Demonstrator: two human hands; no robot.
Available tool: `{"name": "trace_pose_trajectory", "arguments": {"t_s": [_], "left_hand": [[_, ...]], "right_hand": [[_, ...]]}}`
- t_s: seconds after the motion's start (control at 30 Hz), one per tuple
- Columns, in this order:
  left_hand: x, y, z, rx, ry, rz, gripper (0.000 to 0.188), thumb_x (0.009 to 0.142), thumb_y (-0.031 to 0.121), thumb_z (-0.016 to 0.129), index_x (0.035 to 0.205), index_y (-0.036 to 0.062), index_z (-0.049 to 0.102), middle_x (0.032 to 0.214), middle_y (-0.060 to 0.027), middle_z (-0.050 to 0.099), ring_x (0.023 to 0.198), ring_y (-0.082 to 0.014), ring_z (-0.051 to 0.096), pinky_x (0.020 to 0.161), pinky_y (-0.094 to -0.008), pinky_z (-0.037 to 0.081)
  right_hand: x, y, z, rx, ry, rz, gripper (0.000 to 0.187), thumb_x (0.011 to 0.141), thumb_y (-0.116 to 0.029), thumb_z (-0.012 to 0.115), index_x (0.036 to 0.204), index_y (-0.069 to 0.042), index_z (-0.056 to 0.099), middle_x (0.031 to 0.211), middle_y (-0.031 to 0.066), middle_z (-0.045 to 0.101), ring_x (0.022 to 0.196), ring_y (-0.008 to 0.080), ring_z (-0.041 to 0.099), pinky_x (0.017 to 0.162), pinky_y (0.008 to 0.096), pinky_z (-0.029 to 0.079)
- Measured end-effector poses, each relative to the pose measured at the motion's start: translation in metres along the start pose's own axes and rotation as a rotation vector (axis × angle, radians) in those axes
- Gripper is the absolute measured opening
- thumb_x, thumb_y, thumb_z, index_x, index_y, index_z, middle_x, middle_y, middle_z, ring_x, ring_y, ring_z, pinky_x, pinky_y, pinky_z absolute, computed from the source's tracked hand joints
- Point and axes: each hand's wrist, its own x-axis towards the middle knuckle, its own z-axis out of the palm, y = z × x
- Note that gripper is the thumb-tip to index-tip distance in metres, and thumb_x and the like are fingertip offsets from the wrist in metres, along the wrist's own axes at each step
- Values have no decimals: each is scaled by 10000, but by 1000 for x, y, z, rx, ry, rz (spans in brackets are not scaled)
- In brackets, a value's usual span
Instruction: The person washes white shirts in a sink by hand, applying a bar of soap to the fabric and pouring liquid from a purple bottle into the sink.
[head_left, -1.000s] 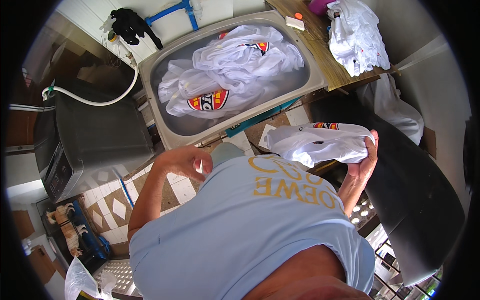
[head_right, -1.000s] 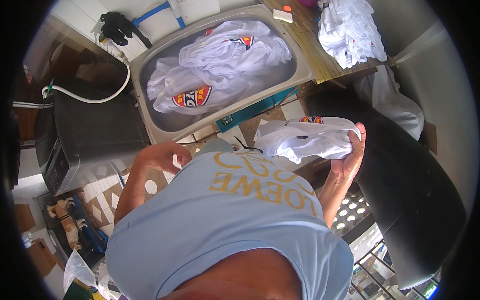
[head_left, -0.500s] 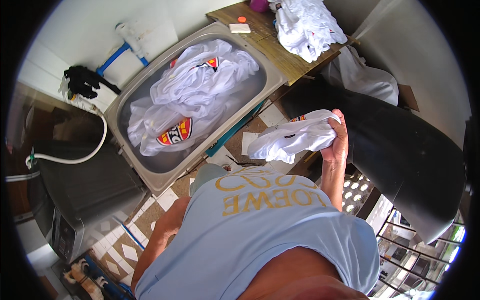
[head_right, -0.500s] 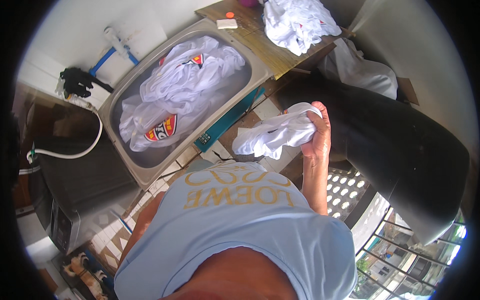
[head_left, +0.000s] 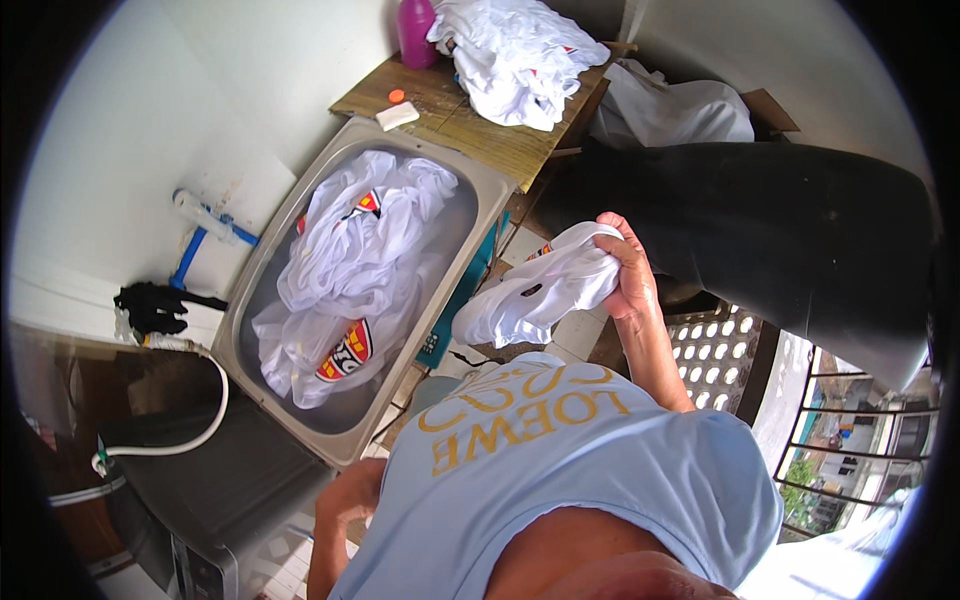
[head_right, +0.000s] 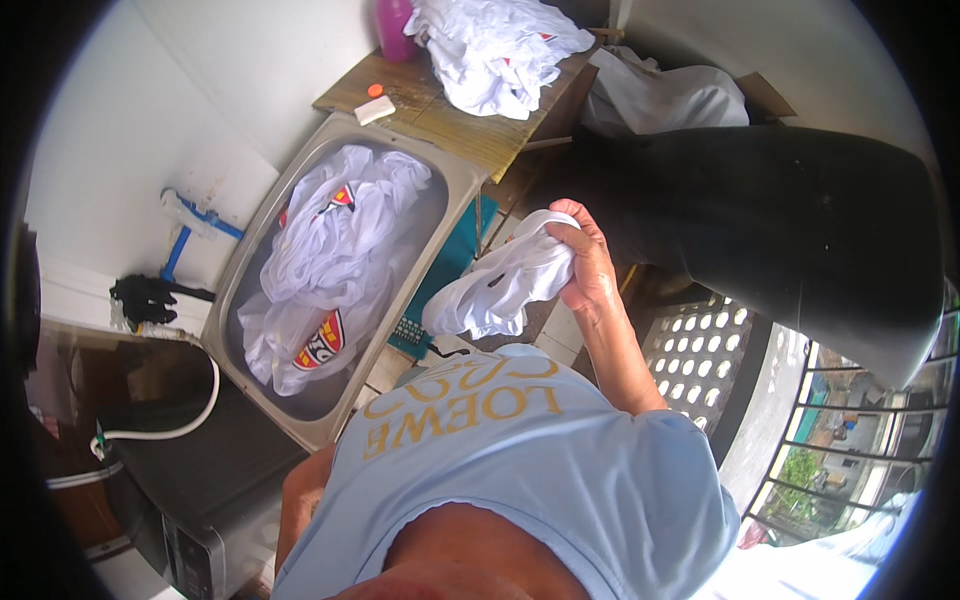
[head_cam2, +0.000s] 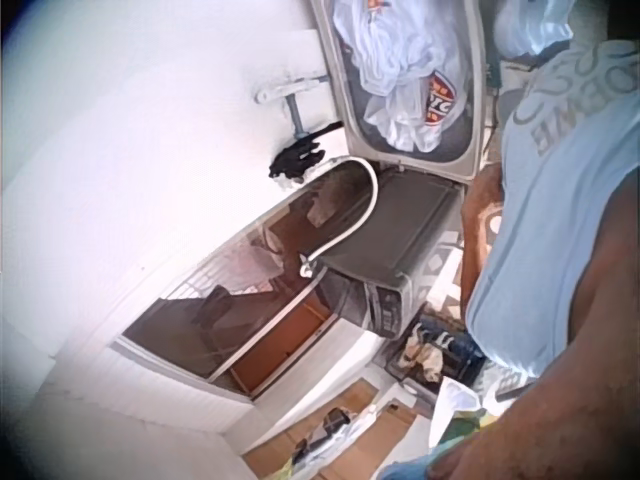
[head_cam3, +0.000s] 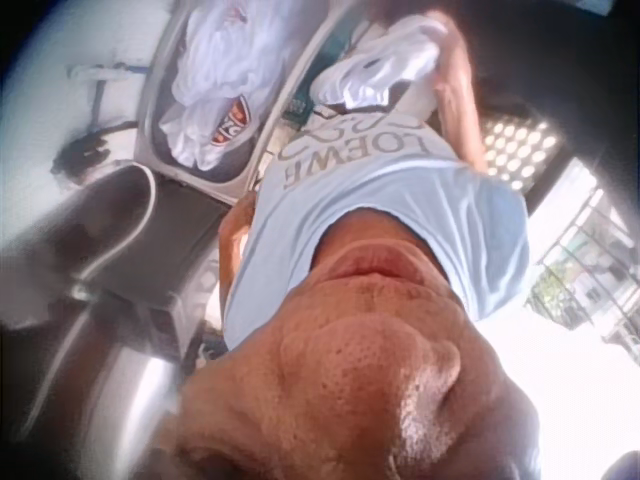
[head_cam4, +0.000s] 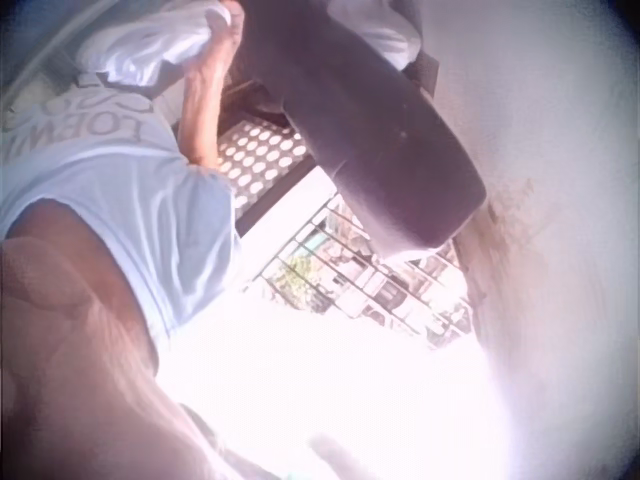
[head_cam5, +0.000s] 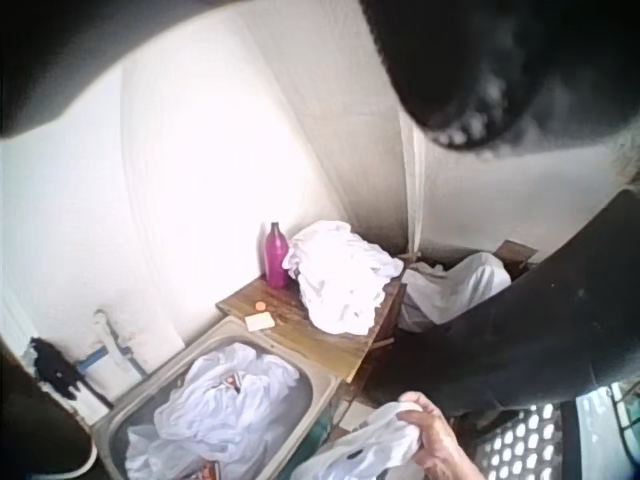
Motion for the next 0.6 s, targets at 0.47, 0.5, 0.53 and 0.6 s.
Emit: {"name": "trace_pose_trajectory", "arguments": {"t_s": [0.47,0.5,0.53,0.6], "left_hand": [[35,27,13,-5,192,127,261,671,99,724,916,27,665,842,-96,646,732,-182,593,637,-311,473],[36,29,11,-1,181,129,259,672,97,724,914,27,666,841,-95,645,730,-180,592,635,-310,472],[36,29,8,12,162,130,256,673,96,723,913,27,666,840,-95,645,728,-178,591,634,-308,471],[29,28,4,19,141,122,251,674,94,723,910,26,667,838,-93,645,723,-174,588,631,-305,470]], "right_hand": [[14,-11,-20,78,27,-39,203,789,35,569,959,-77,563,807,87,639,703,211,657,664,348,563],[16,-9,-24,81,35,-47,205,788,38,569,958,-78,566,808,87,640,700,207,655,660,344,561],[19,-7,-29,83,43,-54,207,788,40,569,957,-79,568,808,86,640,697,203,653,655,340,560],[19,-3,-28,85,62,-45,214,785,49,571,955,-82,577,811,82,643,691,187,647,640,322,555]]}}
